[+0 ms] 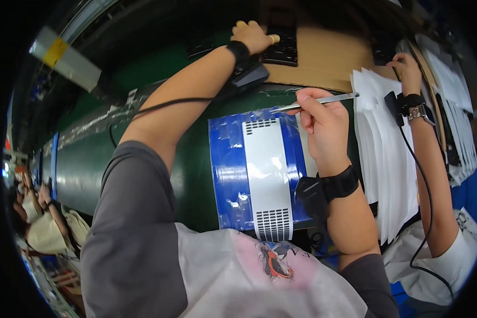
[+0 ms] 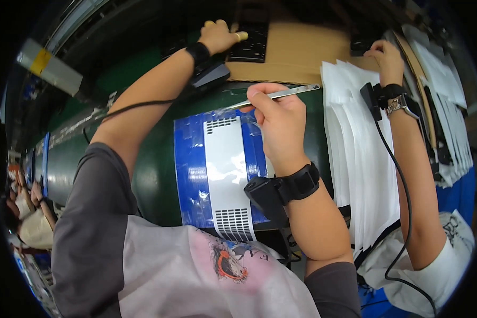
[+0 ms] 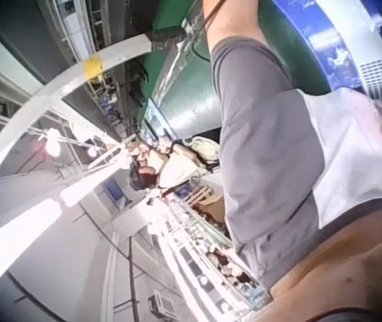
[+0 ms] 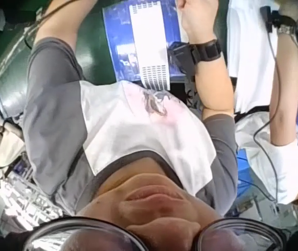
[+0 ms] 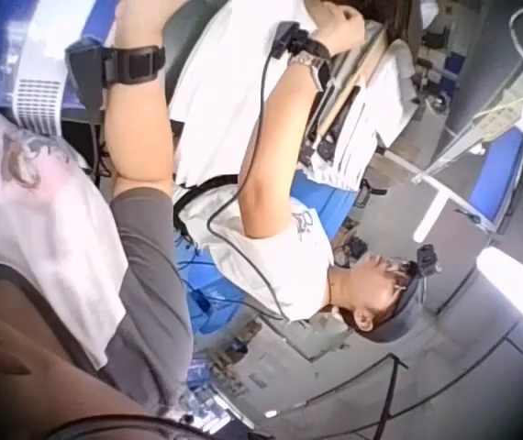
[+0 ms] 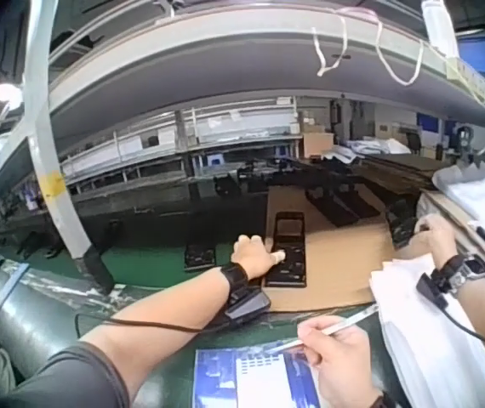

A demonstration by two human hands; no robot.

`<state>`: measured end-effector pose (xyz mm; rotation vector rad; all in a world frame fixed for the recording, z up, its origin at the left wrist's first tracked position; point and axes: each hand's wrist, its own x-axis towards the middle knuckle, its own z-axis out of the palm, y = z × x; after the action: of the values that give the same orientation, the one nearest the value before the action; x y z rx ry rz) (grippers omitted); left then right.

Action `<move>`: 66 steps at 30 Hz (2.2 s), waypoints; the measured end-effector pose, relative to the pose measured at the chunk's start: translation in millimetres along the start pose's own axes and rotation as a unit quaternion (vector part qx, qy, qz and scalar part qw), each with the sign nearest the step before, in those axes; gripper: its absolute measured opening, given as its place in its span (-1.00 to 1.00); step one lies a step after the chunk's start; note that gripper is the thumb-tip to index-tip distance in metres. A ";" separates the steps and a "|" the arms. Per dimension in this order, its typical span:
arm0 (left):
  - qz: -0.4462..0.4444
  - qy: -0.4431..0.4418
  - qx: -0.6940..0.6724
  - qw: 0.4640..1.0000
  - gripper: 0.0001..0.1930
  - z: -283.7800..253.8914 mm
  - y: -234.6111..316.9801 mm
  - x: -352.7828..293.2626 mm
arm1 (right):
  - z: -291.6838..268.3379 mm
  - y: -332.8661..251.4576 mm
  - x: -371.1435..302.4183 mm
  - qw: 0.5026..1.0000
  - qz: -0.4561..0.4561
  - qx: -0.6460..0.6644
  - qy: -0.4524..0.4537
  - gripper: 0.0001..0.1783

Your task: Using a metal tool to clean or adjust small features on black plastic components at a factory workbench.

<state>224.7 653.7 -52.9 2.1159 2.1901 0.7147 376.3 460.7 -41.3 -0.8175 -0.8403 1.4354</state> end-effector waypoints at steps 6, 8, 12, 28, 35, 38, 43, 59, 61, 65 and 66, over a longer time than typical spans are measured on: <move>-0.014 -0.142 -0.133 0.981 -0.61 -27.8 -18.1 -2.5 | -10.4 19.6 0.4 0.994 -0.021 -0.102 -0.022 -0.88; -0.119 -0.176 -0.353 0.911 -0.79 -42.6 -41.9 -5.6 | -6.8 21.2 -1.3 0.993 -0.015 -0.113 -0.028 -0.87; -0.119 -0.202 -0.657 0.717 -0.80 -97.8 -60.4 -63.5 | -9.9 21.8 -0.4 0.992 -0.019 -0.120 -0.016 -0.85; -0.186 -0.045 -0.793 0.578 -0.66 -118.4 -54.2 -222.7 | -5.4 20.9 -1.0 0.989 -0.001 -0.147 -0.002 -0.86; -0.190 -0.096 -0.828 0.518 -0.67 -116.5 -33.6 -239.7 | 24.1 4.9 -32.5 0.995 -0.035 -0.051 -0.075 -0.79; -0.178 -0.127 -0.843 0.492 -0.64 -114.9 -31.2 -245.1 | 33.9 10.2 -48.9 0.983 -0.051 -0.112 -0.134 -0.76; -0.171 -0.127 -0.849 0.484 -0.63 -115.1 -33.7 -248.0 | 36.7 13.2 -55.1 0.979 -0.017 -0.155 -0.133 -0.76; -0.169 -0.145 -0.844 0.488 -0.52 -116.3 -36.2 -248.3 | 37.9 16.2 -54.9 0.983 -0.047 -0.134 -0.117 -0.79; -0.159 -0.159 -0.831 0.508 -0.45 -115.0 -37.2 -247.9 | 36.8 17.3 -52.9 0.983 -0.054 -0.131 -0.121 -0.78; -0.151 -0.147 -0.813 0.542 -0.30 -111.9 -38.2 -248.0 | 39.1 15.5 -52.6 0.979 -0.057 -0.162 -0.112 -0.79; -0.144 -0.140 -0.806 0.557 -0.28 -112.7 -38.5 -248.1 | 41.0 13.6 -52.4 0.984 -0.042 -0.131 -0.109 -0.79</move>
<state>173.5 383.6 -38.9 0.6789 0.6786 1.3387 335.5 407.0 -33.0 -0.8178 -1.2365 1.3734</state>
